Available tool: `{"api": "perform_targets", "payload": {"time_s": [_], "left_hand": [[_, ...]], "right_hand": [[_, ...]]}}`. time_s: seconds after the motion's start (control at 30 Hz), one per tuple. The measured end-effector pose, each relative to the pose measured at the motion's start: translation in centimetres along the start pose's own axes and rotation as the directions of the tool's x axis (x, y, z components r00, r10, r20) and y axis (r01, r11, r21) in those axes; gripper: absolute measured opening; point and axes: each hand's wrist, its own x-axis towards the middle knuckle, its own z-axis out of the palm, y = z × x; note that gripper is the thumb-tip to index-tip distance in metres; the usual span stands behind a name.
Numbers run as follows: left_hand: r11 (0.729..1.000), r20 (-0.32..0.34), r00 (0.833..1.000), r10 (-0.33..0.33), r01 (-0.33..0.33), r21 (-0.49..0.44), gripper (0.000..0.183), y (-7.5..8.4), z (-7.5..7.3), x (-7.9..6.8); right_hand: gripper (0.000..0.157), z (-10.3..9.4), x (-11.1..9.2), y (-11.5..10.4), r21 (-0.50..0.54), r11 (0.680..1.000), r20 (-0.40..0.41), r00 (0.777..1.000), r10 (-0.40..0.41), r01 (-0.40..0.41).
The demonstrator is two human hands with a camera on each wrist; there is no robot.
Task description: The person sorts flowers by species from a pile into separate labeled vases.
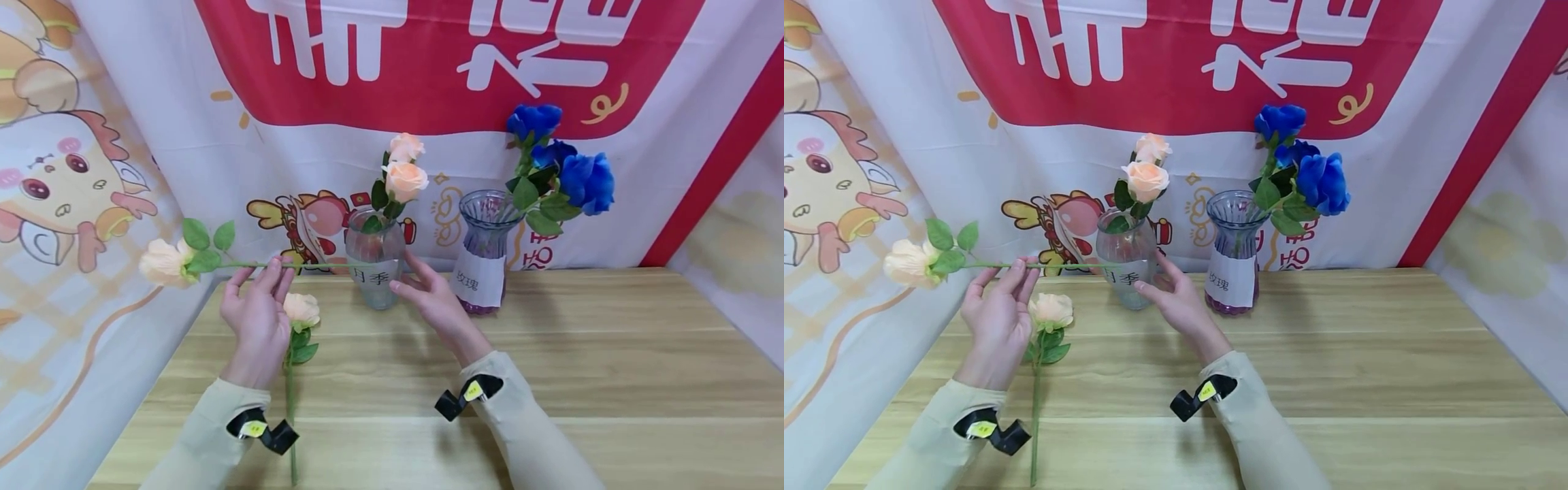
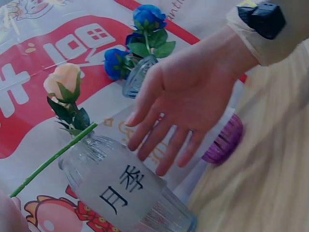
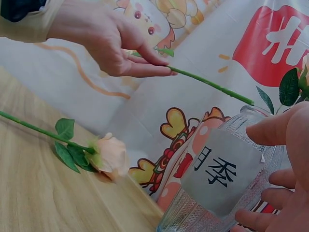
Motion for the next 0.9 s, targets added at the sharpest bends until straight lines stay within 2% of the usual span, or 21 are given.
{"api": "perform_targets", "payload": {"time_s": [0.17,0.53,0.9], "left_hand": [[0.996,-0.032,0.999,0.016,-0.018,-0.085,0.046,-0.3,1.2,0.5],[0.985,-0.076,0.997,0.02,-0.033,-0.171,0.047,-0.9,3.7,1.5],[0.985,-0.067,0.995,0.069,-0.079,-0.155,0.044,-1.7,5.8,2.2]], "right_hand": [[0.079,0.1,0.0,0.0,-0.004,1.0,-0.001,1.0,-0.008,0.008],[0.078,0.1,0.1,0.1,-0.009,1.0,-0.003,1.0,0.004,-0.004],[0.078,0.1,0.4,0.2,-0.005,1.0,-0.011,1.0,0.013,-0.013]]}}
